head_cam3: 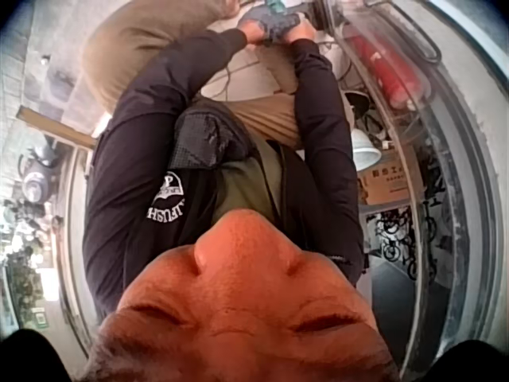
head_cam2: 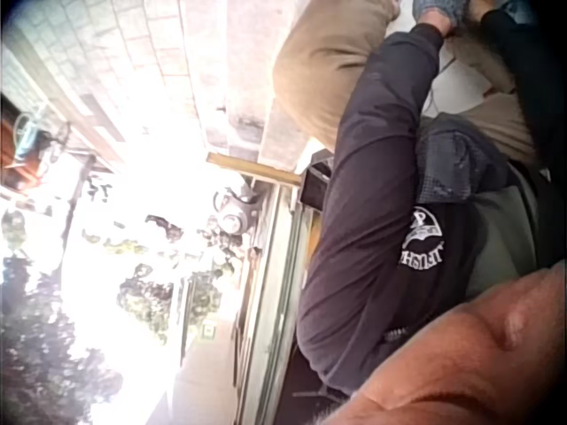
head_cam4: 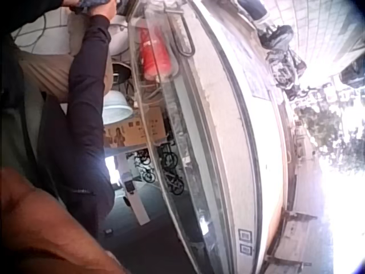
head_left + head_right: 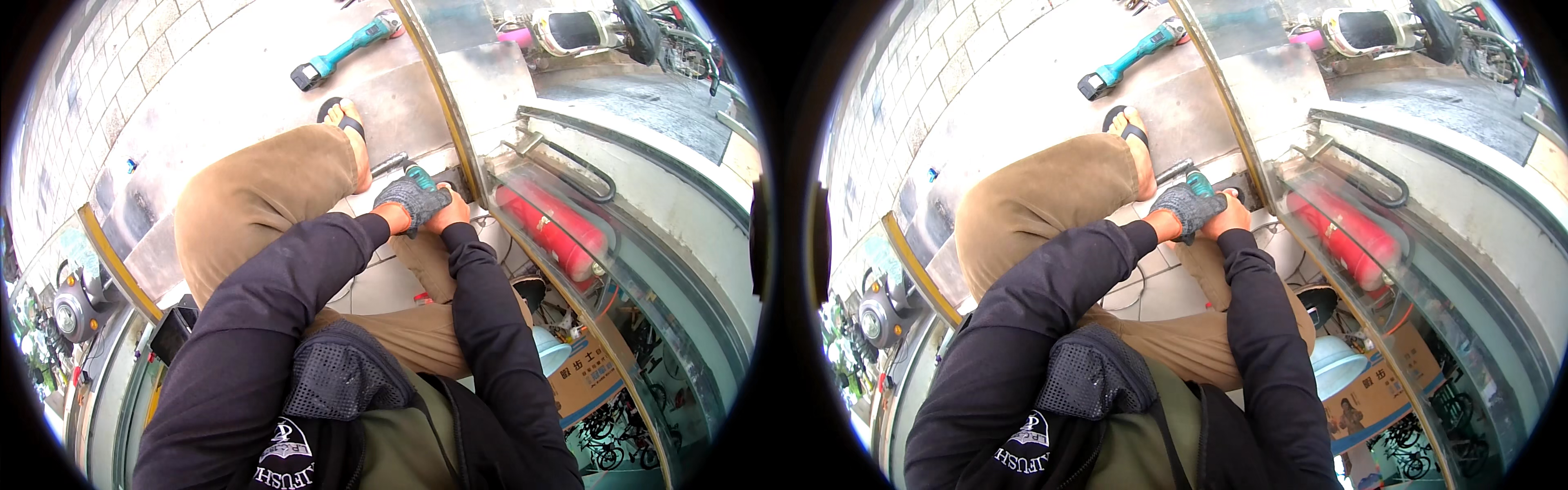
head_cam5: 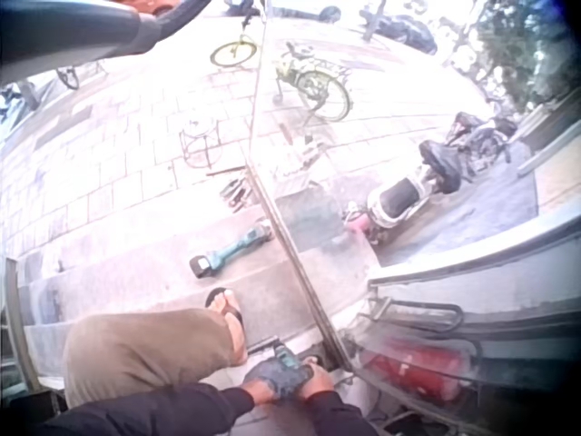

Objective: The person sits on the floor and uses a cordless drill to make holes in a metal frame. They repeatedly position the drill, operate it, and then remove it to clear debris or reposition.

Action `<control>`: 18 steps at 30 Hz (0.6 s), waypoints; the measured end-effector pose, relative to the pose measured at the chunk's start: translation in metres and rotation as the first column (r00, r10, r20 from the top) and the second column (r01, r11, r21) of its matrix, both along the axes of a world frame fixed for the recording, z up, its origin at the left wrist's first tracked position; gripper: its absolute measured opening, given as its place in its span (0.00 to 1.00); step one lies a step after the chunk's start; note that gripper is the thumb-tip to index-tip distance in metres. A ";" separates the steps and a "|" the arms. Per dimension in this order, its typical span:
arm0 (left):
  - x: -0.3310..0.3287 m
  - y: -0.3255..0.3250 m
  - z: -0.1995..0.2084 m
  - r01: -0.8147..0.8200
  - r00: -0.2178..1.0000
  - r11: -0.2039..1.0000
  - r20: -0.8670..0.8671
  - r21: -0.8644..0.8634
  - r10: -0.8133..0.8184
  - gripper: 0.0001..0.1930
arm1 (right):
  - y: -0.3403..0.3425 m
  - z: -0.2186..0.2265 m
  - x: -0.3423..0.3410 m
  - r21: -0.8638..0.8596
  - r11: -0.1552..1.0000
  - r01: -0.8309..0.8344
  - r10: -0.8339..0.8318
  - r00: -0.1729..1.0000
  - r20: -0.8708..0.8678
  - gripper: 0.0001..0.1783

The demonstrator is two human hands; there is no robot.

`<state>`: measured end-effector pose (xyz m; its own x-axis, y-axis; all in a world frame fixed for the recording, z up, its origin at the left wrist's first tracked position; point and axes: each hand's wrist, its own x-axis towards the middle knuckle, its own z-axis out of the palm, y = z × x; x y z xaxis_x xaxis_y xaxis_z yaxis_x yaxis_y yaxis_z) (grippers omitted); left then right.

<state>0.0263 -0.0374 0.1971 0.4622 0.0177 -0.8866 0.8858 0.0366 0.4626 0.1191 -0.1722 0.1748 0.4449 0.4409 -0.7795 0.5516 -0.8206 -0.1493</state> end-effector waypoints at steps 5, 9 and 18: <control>0.002 -0.004 -0.003 -0.010 1.000 0.999 -0.012 0.051 0.010 0.40 | -0.008 -0.012 -0.008 0.022 0.998 0.057 -0.058 0.998 0.039 0.30; 0.002 -0.003 -0.003 -0.012 1.000 0.999 -0.016 0.048 0.012 0.39 | -0.011 -0.013 -0.010 0.024 0.996 0.091 -0.093 0.994 0.056 0.28; -0.002 -0.004 -0.004 -0.057 0.998 0.997 -0.013 0.055 0.058 0.41 | -0.006 -0.007 -0.011 0.025 0.996 0.084 -0.085 0.996 0.027 0.28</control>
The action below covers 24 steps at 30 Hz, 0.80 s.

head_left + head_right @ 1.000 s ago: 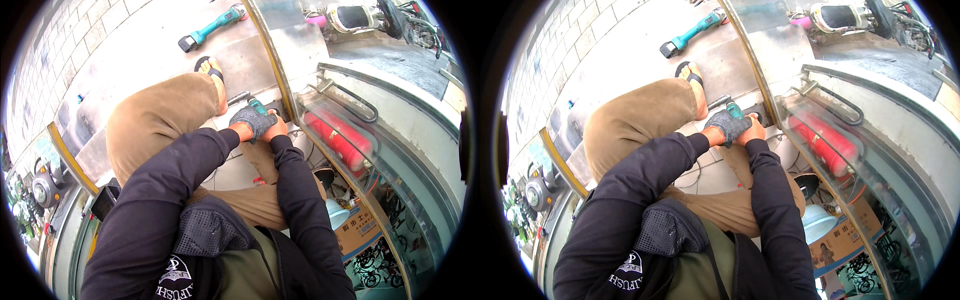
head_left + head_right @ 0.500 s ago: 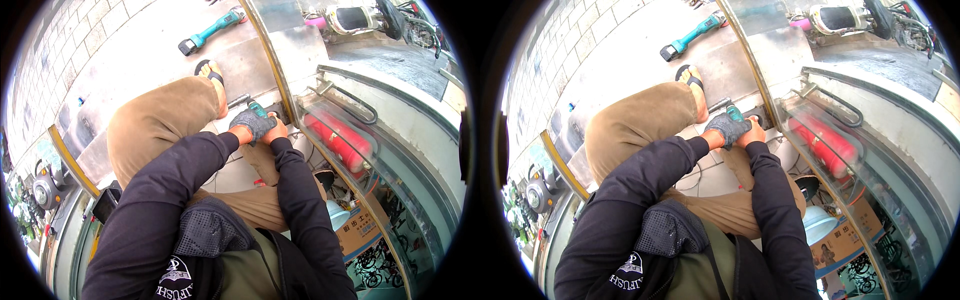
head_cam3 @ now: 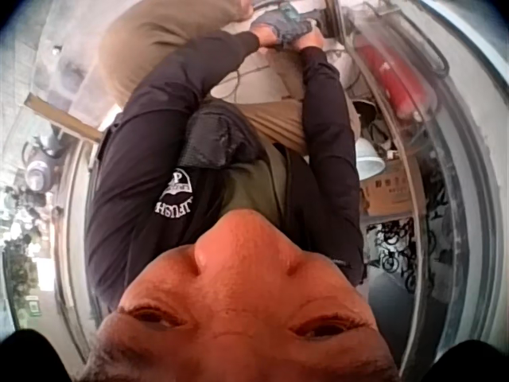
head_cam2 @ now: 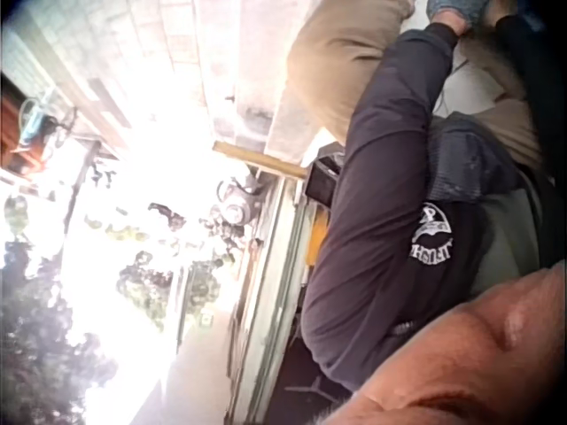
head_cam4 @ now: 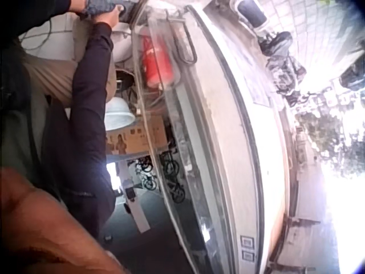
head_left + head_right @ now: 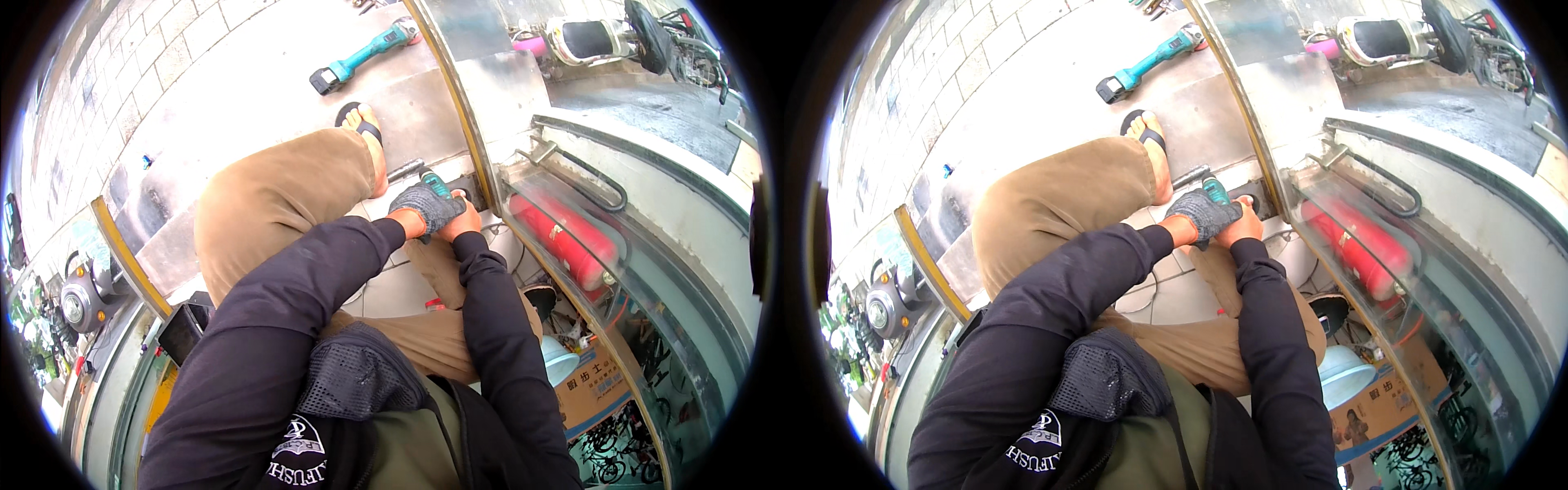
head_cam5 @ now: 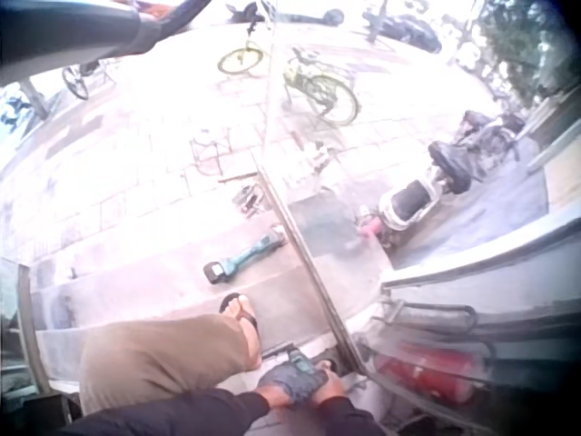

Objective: The person sits on the floor and uses a cordless drill to make holes in a metal frame. They repeatedly position the drill, operate it, and then remove it to clear debris or reposition.

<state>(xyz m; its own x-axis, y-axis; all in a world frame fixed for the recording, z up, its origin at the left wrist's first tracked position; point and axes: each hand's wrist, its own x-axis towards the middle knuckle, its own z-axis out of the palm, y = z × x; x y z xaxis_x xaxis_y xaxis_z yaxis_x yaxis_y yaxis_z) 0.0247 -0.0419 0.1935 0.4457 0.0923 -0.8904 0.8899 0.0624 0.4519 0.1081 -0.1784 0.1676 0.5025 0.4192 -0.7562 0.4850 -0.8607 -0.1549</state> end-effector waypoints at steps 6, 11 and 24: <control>0.002 -0.004 -0.006 0.042 0.998 0.999 -0.036 -0.027 -0.043 0.42 | -0.007 -0.003 0.003 0.004 1.000 -0.015 0.015 1.000 0.008 0.29; 0.003 -0.002 -0.002 0.048 0.999 0.999 -0.022 -0.025 -0.049 0.42 | -0.012 -0.012 0.004 0.010 1.000 -0.020 0.020 1.000 0.009 0.36; 0.003 -0.001 -0.009 0.056 0.998 0.998 0.002 -0.036 -0.056 0.44 | -0.010 -0.011 0.002 0.033 0.999 -0.029 0.028 0.999 0.019 0.36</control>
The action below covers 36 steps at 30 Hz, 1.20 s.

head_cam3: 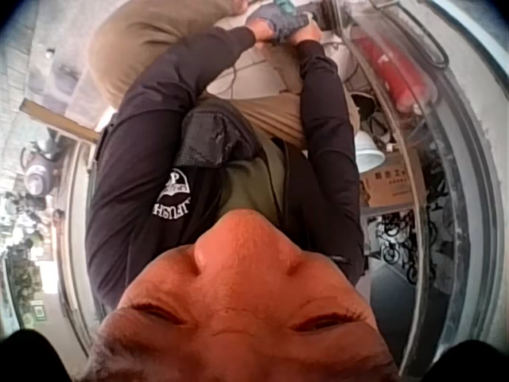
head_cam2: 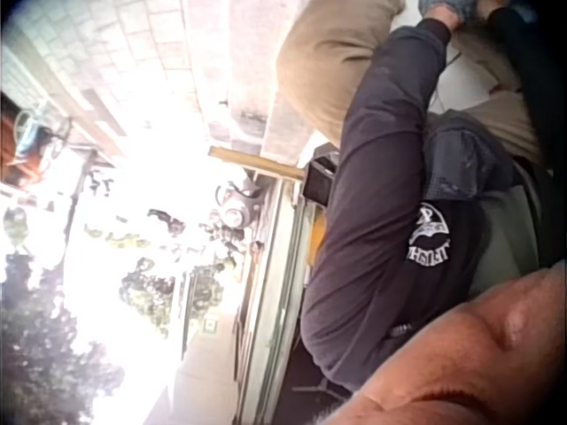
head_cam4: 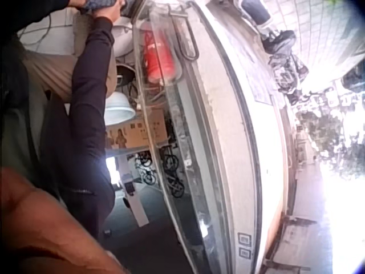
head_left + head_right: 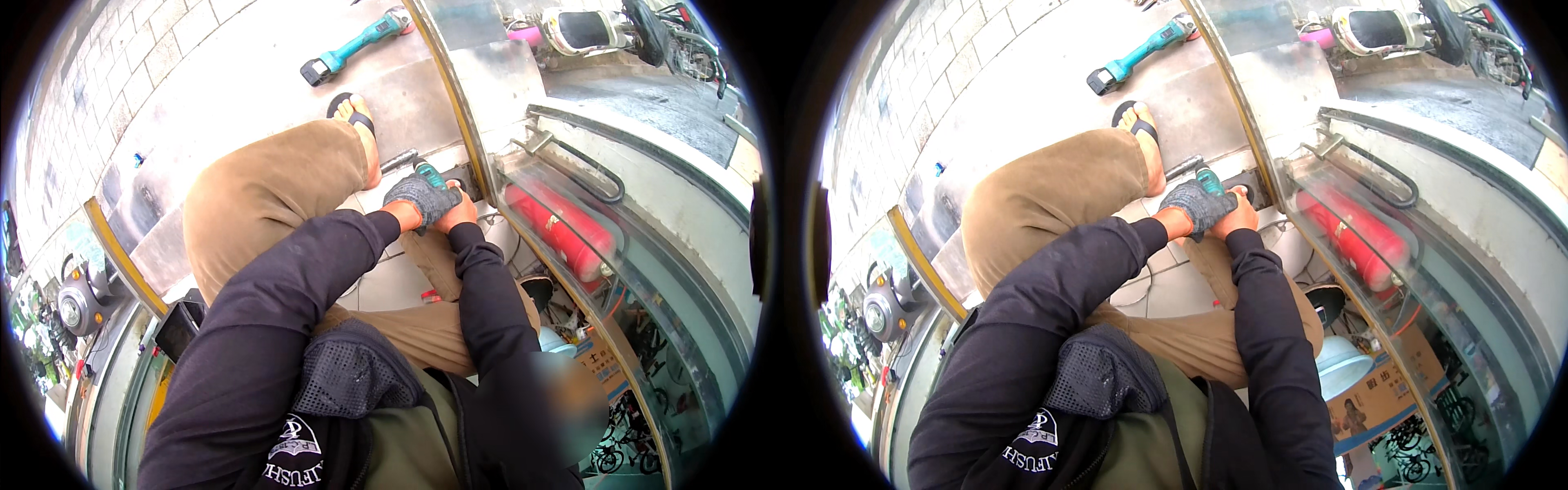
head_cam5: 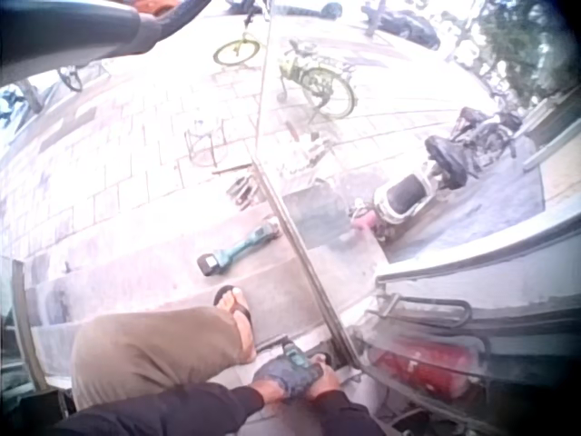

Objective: The person sits on the floor and uses a cordless drill to make holes in a metal frame. They repeatedly position the drill, operate it, and then remove it to clear debris or reposition.

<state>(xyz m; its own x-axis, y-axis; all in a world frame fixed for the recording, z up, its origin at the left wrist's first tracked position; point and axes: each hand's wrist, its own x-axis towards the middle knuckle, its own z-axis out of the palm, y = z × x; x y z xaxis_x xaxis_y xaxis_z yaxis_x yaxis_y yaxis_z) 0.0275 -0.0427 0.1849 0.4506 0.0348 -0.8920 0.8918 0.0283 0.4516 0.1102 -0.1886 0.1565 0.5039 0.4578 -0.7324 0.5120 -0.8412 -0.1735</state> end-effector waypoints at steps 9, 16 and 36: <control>0.001 0.006 0.013 0.027 0.999 0.999 0.037 -0.025 -0.026 0.43 | -0.006 -0.004 0.004 -0.036 0.997 -0.071 0.071 0.997 0.003 0.37; -0.005 -0.013 -0.007 -0.003 1.000 0.997 0.010 0.074 0.002 0.44 | -0.003 -0.003 0.006 -0.011 0.994 -0.105 0.105 0.994 -0.020 0.34; -0.061 0.019 -0.055 0.349 0.936 0.896 -0.055 0.276 -0.348 0.30 | -0.021 0.026 -0.007 0.105 0.994 0.030 -0.038 0.996 0.076 0.26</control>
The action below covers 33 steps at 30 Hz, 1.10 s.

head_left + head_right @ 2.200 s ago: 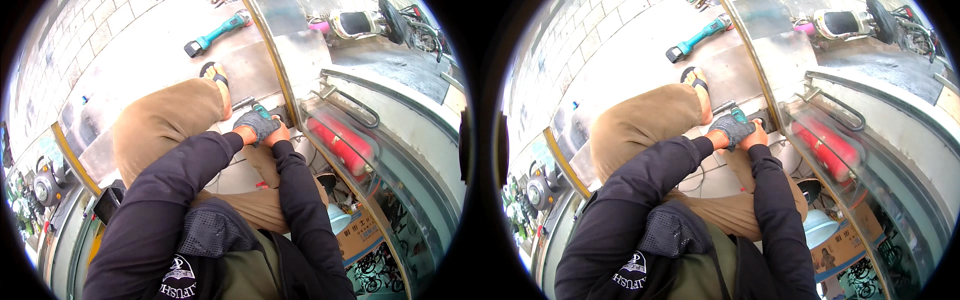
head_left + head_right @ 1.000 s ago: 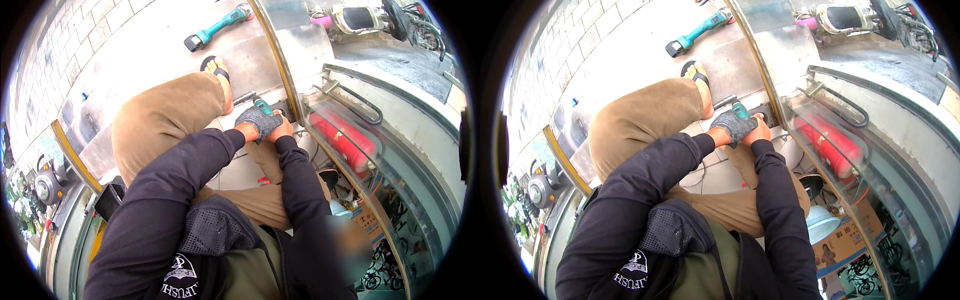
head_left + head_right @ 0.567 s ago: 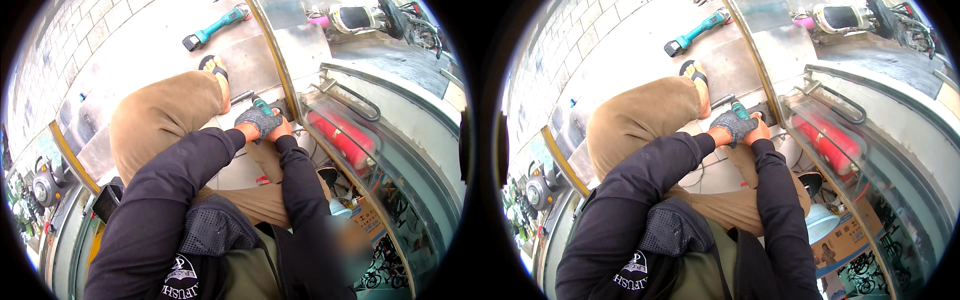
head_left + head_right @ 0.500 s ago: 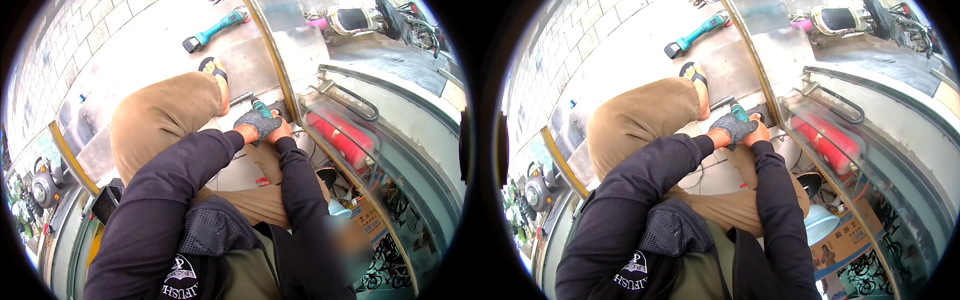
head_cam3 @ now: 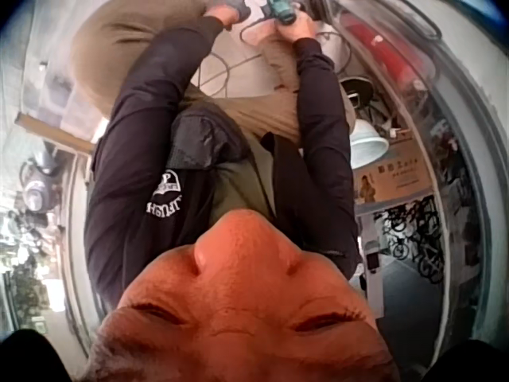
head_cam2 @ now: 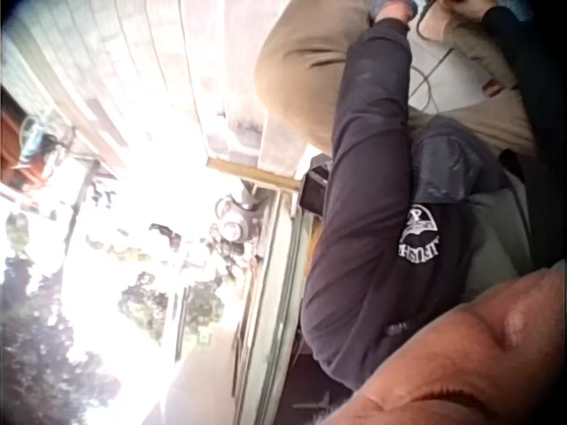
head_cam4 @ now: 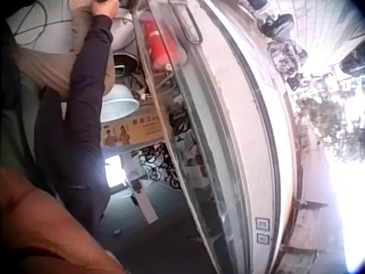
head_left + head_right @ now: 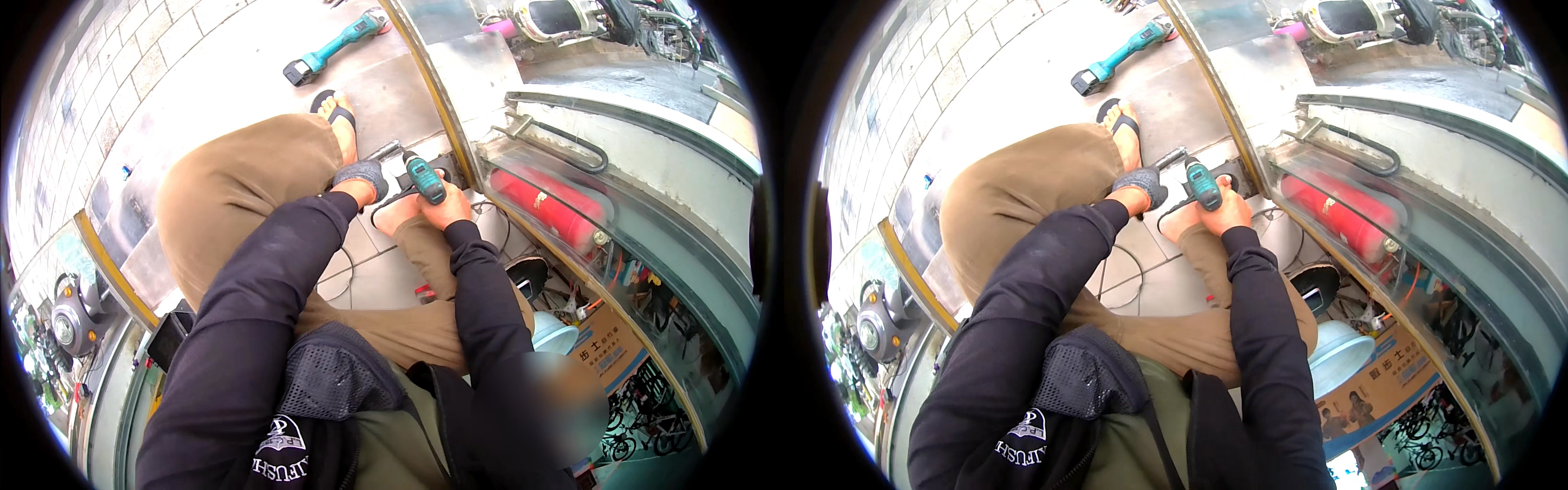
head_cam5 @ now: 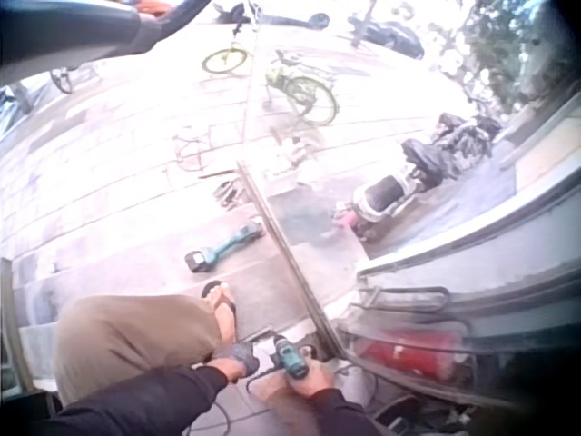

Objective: The person sits on the floor and uses a cordless drill to make holes in a metal frame. They repeatedly position the drill, operate it, and then remove it to clear debris or reposition.

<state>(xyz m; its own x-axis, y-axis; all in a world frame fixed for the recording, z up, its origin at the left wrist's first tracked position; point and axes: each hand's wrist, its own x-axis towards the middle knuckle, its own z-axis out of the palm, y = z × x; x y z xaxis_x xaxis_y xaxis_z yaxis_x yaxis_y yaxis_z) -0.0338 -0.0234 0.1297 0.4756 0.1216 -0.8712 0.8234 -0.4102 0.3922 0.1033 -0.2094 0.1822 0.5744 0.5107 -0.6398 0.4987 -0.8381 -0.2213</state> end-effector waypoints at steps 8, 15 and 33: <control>0.034 -0.007 -0.081 -0.106 0.993 0.969 0.078 0.222 0.091 0.20 | -0.010 0.072 0.001 0.120 0.969 0.215 -0.209 0.976 -0.054 0.20; 0.012 -0.015 -0.148 -0.005 0.990 0.955 0.136 0.297 -0.037 0.16 | -0.025 0.122 -0.017 0.416 0.794 0.444 -0.325 0.887 -0.327 0.10; -0.029 -0.007 -0.090 -0.126 0.925 0.887 0.376 0.444 -0.056 0.20 | 0.006 0.148 -0.010 0.591 0.651 0.476 -0.294 0.876 -0.381 0.14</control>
<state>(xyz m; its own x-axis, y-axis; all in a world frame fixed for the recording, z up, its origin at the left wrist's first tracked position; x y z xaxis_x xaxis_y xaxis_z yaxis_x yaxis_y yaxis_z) -0.0626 -0.0305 0.0397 0.7368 0.4803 -0.4759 0.6729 -0.5899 0.4464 0.0931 -0.2035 0.3304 0.6989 0.6111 -0.3716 0.0220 -0.5378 -0.8428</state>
